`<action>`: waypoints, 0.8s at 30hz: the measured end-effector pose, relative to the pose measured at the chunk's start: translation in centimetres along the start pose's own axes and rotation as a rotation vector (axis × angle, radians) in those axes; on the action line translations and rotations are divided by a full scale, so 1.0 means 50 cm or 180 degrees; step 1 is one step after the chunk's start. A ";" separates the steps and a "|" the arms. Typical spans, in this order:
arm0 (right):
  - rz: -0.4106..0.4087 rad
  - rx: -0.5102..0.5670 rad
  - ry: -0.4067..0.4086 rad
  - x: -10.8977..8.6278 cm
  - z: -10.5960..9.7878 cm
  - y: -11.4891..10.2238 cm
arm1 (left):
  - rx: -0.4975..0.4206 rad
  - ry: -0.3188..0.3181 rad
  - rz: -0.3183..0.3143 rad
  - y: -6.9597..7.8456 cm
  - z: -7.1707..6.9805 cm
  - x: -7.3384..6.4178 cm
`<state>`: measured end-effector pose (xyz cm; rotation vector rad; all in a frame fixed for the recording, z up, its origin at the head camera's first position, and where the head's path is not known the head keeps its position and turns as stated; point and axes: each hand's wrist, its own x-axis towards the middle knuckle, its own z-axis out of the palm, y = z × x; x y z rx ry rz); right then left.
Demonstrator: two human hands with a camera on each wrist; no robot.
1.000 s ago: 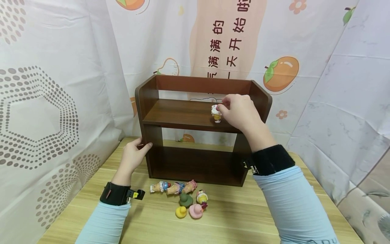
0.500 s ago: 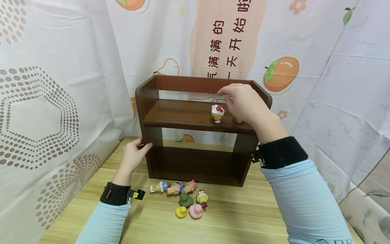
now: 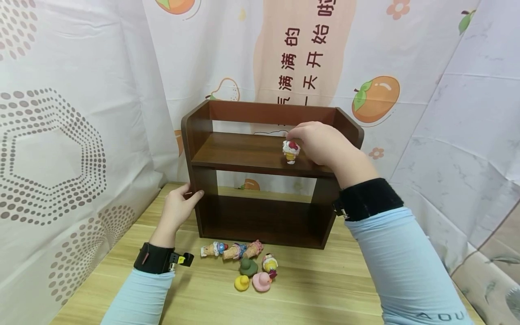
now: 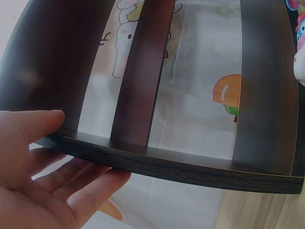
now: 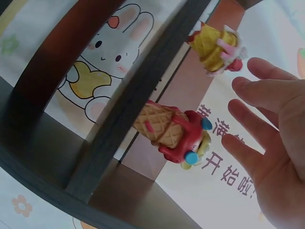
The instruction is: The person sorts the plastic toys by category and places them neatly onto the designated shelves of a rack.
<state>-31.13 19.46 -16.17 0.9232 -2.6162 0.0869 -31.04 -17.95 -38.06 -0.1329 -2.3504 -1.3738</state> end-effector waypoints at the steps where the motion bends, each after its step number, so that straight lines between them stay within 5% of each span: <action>1: -0.0014 -0.0033 -0.0001 0.001 0.003 0.001 | -0.0013 0.0001 0.0001 0.000 0.000 0.000; 24: -0.0058 -0.0185 0.0028 0.008 0.010 0.001 | -0.0033 0.0020 0.0076 -0.002 0.002 0.001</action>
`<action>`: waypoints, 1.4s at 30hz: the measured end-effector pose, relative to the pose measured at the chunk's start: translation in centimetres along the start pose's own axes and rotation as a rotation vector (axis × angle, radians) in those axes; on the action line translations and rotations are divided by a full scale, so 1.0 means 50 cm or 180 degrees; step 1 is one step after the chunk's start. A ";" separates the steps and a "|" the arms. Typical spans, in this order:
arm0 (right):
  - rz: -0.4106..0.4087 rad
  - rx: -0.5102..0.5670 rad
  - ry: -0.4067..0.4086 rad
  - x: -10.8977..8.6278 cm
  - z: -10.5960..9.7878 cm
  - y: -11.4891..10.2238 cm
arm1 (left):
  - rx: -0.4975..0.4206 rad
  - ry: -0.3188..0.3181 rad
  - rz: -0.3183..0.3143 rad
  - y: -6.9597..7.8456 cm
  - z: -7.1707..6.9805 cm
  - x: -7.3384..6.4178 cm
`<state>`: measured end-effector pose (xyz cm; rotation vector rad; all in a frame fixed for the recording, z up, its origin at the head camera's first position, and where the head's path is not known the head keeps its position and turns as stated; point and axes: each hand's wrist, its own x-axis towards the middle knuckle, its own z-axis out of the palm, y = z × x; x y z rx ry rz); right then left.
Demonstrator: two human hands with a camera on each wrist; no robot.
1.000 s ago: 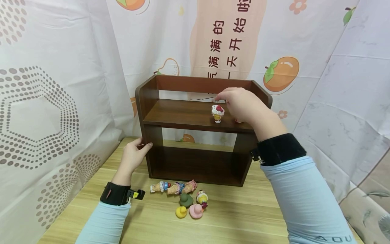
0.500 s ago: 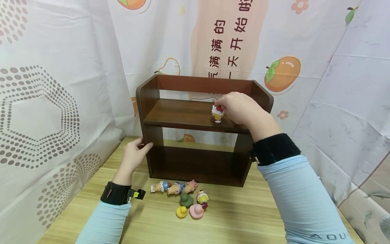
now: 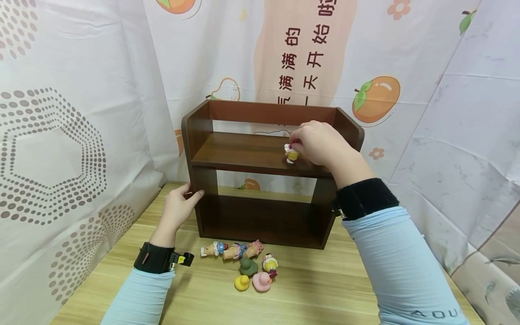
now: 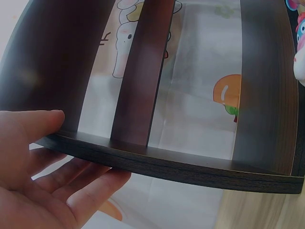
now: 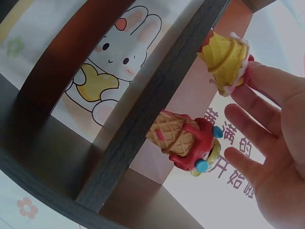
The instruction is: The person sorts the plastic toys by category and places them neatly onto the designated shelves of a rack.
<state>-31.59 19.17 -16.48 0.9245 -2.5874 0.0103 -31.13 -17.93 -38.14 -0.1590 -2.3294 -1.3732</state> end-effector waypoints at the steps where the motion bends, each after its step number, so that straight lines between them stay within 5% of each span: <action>1: 0.0025 -0.0006 0.0009 0.000 0.000 0.000 | -0.0005 -0.0001 0.0003 0.000 0.000 0.000; 20: 0.0485 0.0189 -0.0187 -0.003 0.001 0.010 | -0.0003 0.0011 0.0006 0.002 0.000 0.001; 42: 0.0423 0.0025 -0.0129 -0.003 0.007 0.007 | 0.0020 0.0013 0.0012 0.000 0.002 -0.002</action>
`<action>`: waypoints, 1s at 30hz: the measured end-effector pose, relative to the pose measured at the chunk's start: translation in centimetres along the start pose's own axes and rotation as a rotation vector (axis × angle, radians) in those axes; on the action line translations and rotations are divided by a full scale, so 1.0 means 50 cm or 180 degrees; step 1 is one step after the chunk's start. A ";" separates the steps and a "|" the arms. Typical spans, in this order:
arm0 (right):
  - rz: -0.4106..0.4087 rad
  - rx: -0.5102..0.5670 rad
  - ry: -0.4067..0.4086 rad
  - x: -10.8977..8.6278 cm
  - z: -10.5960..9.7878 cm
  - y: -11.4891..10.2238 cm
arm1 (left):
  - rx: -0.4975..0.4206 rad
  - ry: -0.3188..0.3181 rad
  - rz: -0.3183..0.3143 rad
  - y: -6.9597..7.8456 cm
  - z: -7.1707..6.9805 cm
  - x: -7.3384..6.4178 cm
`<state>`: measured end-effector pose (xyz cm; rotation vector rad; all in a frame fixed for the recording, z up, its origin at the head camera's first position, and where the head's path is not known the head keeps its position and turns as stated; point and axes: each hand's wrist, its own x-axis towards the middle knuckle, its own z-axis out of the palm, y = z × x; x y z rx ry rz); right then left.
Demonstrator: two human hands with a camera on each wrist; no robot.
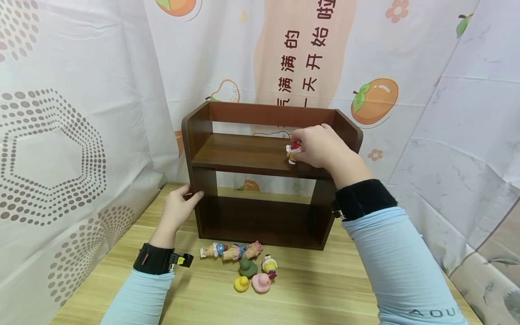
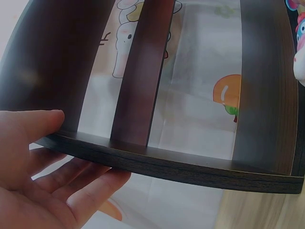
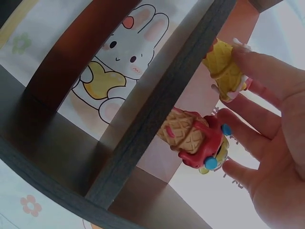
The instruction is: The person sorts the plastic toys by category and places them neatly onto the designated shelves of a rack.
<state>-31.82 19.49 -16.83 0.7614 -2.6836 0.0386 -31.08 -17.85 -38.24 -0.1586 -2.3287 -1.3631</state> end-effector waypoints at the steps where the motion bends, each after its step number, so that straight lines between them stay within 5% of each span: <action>1: -0.0003 -0.0033 0.0004 0.000 0.000 0.000 | 0.0008 0.0000 0.0006 -0.001 0.000 0.000; 30: 0.0204 -0.0061 -0.0046 -0.004 0.004 0.013 | 0.0014 -0.0005 -0.0035 -0.002 -0.001 0.002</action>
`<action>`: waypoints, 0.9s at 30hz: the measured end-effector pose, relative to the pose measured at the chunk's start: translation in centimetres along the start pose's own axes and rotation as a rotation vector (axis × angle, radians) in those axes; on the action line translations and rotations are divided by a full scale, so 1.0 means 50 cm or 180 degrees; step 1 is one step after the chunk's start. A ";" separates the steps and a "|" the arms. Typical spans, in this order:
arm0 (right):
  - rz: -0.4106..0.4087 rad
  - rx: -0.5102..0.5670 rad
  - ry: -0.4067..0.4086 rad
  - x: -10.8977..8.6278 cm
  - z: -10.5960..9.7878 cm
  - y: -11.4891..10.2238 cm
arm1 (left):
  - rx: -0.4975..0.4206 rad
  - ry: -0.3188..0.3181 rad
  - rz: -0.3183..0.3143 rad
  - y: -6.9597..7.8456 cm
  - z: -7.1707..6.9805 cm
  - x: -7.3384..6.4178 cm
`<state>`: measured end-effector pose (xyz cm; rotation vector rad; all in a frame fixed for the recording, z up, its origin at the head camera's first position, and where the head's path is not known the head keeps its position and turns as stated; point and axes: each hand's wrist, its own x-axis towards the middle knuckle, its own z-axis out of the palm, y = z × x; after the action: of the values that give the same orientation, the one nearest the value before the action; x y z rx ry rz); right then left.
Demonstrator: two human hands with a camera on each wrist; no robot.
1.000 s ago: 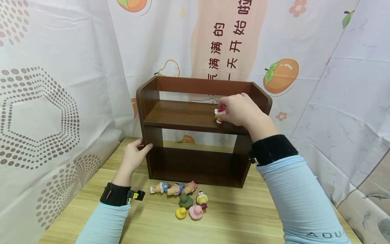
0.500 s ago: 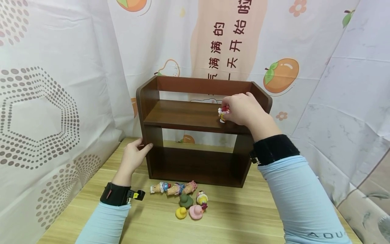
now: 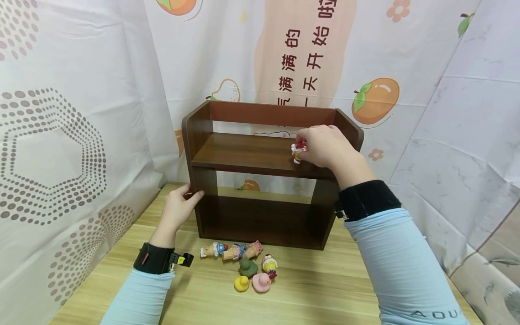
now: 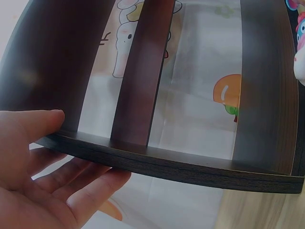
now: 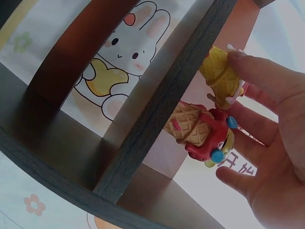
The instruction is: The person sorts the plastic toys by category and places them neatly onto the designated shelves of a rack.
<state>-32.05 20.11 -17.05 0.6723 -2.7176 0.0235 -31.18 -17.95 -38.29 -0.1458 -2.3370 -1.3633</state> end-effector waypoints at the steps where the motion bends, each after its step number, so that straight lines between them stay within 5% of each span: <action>1: -0.0006 0.0003 -0.0001 0.000 0.000 0.000 | -0.0003 0.0001 -0.0003 0.000 0.000 0.000; 9: 0.0000 0.0015 0.0014 -0.002 -0.001 0.002 | -0.0004 -0.0011 -0.0015 0.001 0.000 -0.001; 16: 0.0167 0.0365 0.0044 -0.019 -0.020 0.001 | 0.0025 0.0008 0.0005 0.000 0.000 -0.001; 27: -0.0173 0.0515 0.1041 -0.057 -0.034 -0.003 | 0.0000 -0.0018 -0.0052 0.004 -0.002 -0.001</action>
<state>-29.08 21.42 -16.39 0.7176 -2.3991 0.3153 -31.03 -17.92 -38.11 -0.1311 -2.3479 -1.3721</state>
